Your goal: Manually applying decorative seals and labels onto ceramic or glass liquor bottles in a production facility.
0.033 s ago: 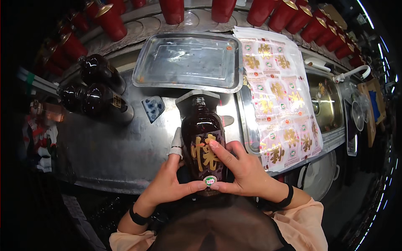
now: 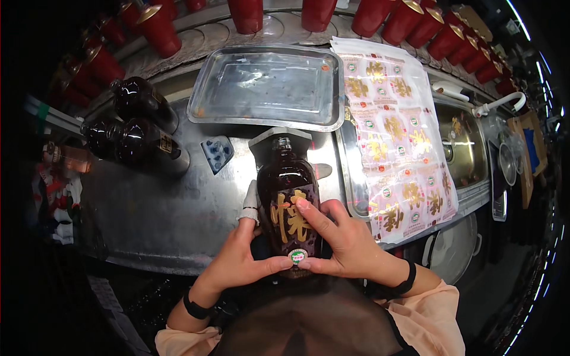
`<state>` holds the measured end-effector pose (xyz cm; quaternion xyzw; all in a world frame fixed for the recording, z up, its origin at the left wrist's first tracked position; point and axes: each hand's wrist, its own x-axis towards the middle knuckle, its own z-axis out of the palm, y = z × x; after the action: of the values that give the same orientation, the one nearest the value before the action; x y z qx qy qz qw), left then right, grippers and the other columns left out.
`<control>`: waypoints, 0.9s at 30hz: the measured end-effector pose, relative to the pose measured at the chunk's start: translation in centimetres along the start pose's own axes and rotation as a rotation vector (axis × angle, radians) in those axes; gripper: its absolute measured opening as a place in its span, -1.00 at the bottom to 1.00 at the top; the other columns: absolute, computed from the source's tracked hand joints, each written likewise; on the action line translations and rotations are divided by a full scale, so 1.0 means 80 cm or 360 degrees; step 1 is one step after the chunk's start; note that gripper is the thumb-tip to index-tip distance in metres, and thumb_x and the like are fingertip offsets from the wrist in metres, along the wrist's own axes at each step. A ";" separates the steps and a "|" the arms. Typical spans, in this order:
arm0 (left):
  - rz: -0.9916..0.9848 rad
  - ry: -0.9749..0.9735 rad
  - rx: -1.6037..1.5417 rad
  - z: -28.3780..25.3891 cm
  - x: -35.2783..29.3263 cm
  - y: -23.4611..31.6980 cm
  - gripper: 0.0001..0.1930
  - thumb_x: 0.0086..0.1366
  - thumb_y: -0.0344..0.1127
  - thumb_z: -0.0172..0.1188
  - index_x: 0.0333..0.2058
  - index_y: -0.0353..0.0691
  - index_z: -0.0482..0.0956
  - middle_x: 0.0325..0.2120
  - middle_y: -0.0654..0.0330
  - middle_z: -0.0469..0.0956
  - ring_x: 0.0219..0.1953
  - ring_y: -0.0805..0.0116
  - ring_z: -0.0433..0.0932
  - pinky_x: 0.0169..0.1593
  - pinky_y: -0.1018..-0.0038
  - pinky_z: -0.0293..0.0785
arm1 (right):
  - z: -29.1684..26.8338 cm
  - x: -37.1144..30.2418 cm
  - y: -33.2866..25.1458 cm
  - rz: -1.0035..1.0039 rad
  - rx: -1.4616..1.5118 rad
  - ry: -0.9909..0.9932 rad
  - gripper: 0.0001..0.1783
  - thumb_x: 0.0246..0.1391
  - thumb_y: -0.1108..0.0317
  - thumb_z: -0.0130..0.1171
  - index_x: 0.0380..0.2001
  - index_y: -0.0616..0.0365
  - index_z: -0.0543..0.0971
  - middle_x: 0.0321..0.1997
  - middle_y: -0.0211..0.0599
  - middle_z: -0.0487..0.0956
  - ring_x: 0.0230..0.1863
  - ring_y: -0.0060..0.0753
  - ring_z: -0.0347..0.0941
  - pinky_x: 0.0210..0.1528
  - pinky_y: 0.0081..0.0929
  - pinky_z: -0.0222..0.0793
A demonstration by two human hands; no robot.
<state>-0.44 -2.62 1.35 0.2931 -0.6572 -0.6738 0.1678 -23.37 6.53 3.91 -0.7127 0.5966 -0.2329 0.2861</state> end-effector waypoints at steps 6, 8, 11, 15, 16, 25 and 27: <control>-0.0042 -0.0001 0.0006 -0.004 0.000 -0.003 0.17 0.07 -0.16 0.51 0.39 -0.44 -0.20 0.25 -0.14 0.26 0.28 0.10 0.33 0.31 0.17 0.29 | 0.003 0.003 0.001 -0.0051 0.0021 0.0029 0.06 -0.09 -0.17 0.38 0.42 -0.04 0.20 -0.13 -0.08 0.39 -0.39 -0.07 0.49 -0.40 -0.23 0.47; -0.0040 -0.0041 -0.0041 -0.006 0.001 -0.008 0.08 0.04 -0.14 0.53 0.33 -0.45 -0.03 0.20 -0.13 0.32 0.25 0.11 0.37 0.29 0.18 0.32 | 0.003 0.002 0.001 -0.0065 0.0010 0.0025 0.06 -0.09 -0.17 0.38 0.42 -0.03 0.20 -0.13 -0.07 0.39 -0.38 -0.06 0.49 -0.39 -0.23 0.47; -0.0085 -0.0027 -0.0025 -0.006 -0.002 -0.004 -0.01 0.03 -0.13 0.55 0.26 -0.45 0.09 0.15 -0.13 0.37 0.22 0.11 0.40 0.27 0.20 0.34 | -0.001 -0.001 0.001 -0.0059 0.0060 0.0042 0.07 -0.11 -0.17 0.39 0.42 -0.01 0.21 -0.11 -0.06 0.39 -0.34 -0.05 0.50 -0.36 -0.22 0.47; -0.0165 0.0077 -0.0026 0.002 -0.004 0.004 -0.01 0.01 -0.13 0.56 0.24 -0.45 0.09 0.12 -0.13 0.40 0.20 0.11 0.42 0.27 0.22 0.34 | 0.001 -0.007 -0.002 -0.0037 -0.0003 -0.0004 0.07 -0.12 -0.18 0.40 0.41 0.03 0.23 -0.06 -0.02 0.39 -0.29 -0.01 0.50 -0.31 -0.20 0.49; -0.0159 0.0058 0.0005 0.001 -0.004 0.005 0.00 0.01 -0.14 0.56 0.25 -0.45 0.09 0.12 -0.13 0.40 0.20 0.11 0.42 0.26 0.23 0.34 | 0.001 -0.008 -0.003 0.0004 -0.0014 -0.0022 0.07 -0.12 -0.18 0.40 0.40 0.04 0.23 -0.05 -0.01 0.39 -0.27 0.00 0.51 -0.29 -0.20 0.49; -0.0136 0.0059 -0.0043 0.004 0.001 0.006 0.05 0.00 -0.16 0.56 0.29 -0.44 0.05 0.17 -0.13 0.37 0.23 0.11 0.40 0.29 0.26 0.30 | 0.004 -0.004 0.004 -0.0071 0.0098 0.0039 0.03 -0.03 -0.16 0.35 0.45 -0.16 0.15 -0.09 -0.03 0.36 -0.39 -0.04 0.49 -0.40 -0.22 0.47; -0.0116 0.0053 -0.0050 0.003 0.001 0.003 0.05 0.00 -0.17 0.56 0.30 -0.44 0.04 0.18 -0.13 0.36 0.24 0.12 0.39 0.29 0.27 0.30 | 0.004 -0.004 0.003 -0.0066 0.0108 0.0033 0.03 -0.03 -0.15 0.35 0.45 -0.16 0.15 -0.09 -0.03 0.36 -0.38 -0.05 0.50 -0.39 -0.22 0.47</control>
<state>-0.66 -2.52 1.60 0.3253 -0.6326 -0.6847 0.1588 -23.40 6.82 3.54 -0.7124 0.5764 -0.2661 0.2991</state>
